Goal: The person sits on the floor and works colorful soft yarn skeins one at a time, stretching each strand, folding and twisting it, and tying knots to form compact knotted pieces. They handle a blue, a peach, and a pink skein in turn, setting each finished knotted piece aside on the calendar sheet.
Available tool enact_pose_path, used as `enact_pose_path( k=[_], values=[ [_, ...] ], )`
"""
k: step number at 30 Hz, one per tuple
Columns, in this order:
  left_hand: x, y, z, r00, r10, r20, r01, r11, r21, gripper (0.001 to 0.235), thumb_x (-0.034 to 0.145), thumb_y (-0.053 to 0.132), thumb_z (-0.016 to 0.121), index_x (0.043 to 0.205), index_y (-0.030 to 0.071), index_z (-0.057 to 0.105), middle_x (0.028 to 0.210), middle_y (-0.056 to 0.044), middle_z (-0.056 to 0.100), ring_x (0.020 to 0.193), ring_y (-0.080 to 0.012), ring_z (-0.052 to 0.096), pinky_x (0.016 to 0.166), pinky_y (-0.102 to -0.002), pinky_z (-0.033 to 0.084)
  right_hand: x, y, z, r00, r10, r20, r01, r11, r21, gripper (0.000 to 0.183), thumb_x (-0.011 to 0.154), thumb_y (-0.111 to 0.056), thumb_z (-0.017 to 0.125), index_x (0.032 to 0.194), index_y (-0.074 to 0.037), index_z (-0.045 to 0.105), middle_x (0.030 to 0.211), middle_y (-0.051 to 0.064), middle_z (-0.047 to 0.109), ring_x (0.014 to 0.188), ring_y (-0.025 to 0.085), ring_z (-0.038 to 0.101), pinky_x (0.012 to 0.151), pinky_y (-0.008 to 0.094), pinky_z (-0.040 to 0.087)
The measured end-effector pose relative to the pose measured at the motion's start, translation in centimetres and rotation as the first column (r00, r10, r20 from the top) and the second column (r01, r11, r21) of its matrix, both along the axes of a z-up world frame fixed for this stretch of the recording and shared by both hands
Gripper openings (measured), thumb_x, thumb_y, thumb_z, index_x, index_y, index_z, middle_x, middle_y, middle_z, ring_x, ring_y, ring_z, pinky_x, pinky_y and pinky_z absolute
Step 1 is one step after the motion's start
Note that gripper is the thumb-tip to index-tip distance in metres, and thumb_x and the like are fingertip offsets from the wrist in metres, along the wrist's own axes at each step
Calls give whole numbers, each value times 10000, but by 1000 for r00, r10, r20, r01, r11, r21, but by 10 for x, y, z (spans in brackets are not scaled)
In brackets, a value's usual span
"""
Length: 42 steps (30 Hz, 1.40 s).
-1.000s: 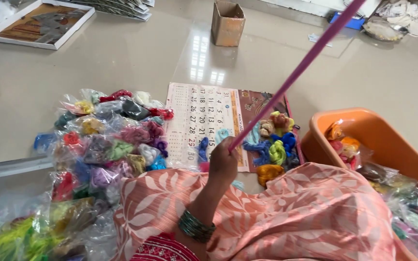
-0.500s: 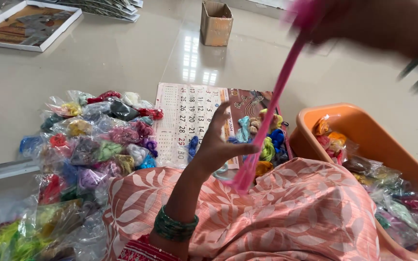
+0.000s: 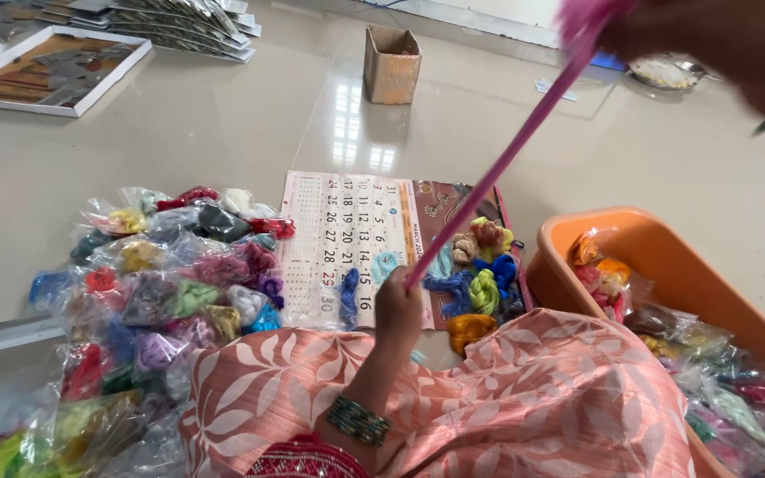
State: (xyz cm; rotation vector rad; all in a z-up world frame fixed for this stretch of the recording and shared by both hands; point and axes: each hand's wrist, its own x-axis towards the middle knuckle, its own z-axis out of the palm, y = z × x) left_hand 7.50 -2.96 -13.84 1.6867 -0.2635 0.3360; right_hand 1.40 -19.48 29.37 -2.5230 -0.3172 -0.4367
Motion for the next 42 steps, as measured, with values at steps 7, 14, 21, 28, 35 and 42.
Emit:
enact_pose_path(
  k=[7, 14, 21, 28, 35, 42],
  values=[
    [-24, 32, 90, 944, -142, -299, 237, 921, 310, 963, 627, 287, 934, 1443, 191, 432, 1324, -137, 591, 1224, -353, 582, 992, -486, 470, -5, 24, -6, 980, -125, -158, 117, 991, -62, 283, 921, -84, 711, 1201, -100, 742, 1030, 29, 783, 874, 112, 729, 837, 291, 608],
    [-71, 21, 180, 923, -340, 182, 374, 904, -207, 640, 875, 242, 773, 1442, 103, 511, 1211, -143, 691, 993, -283, 687, 860, -394, 570, -22, 66, -70, 891, 156, -426, -179, 984, -15, 215, 853, -114, 748, 1060, -71, 786, 875, 29, 829, 769, 75, 727, 739, 270, 625],
    [-34, 7, 66, 1000, -15, -6, 15, 1000, 16, 291, 972, 68, 541, 1238, 110, 650, 927, -135, 757, 795, -281, 763, 678, -416, 608, 2, 21, -15, 990, -12, -140, -3, 995, -101, 253, 965, -149, 689, 1201, -96, 762, 1030, 29, 788, 891, 82, 695, 845, 291, 580],
    [-19, 13, 45, 993, 109, -34, -100, 977, 190, 162, 967, 101, 616, 1124, 80, 646, 929, -178, 731, 901, -394, 709, 775, -508, 553, 0, 21, -15, 975, -53, -215, 19, 987, -159, 226, 969, -190, 705, 1166, -111, 781, 969, 47, 800, 838, 108, 703, 804, 312, 596],
    [-41, 25, 130, 981, -192, -5, 192, 973, 129, 1137, 597, 349, 959, 1519, 68, 356, 1516, -187, 442, 1375, -366, 456, 1131, -474, 369, -1, 38, -32, 940, -99, -327, 29, 976, -214, 202, 974, -241, 726, 1124, -130, 805, 894, 70, 814, 772, 140, 712, 753, 338, 615],
    [-43, -27, 104, 792, -110, 600, -29, 976, 217, 292, 1119, 130, 652, 1355, 89, 485, 1252, -149, 696, 1200, -273, 681, 1092, -359, 568, -25, 67, -78, 782, 215, -585, -210, 975, 78, 353, 809, -126, 742, 1160, -112, 779, 947, 31, 847, 830, 76, 759, 781, 265, 634]
  ],
)
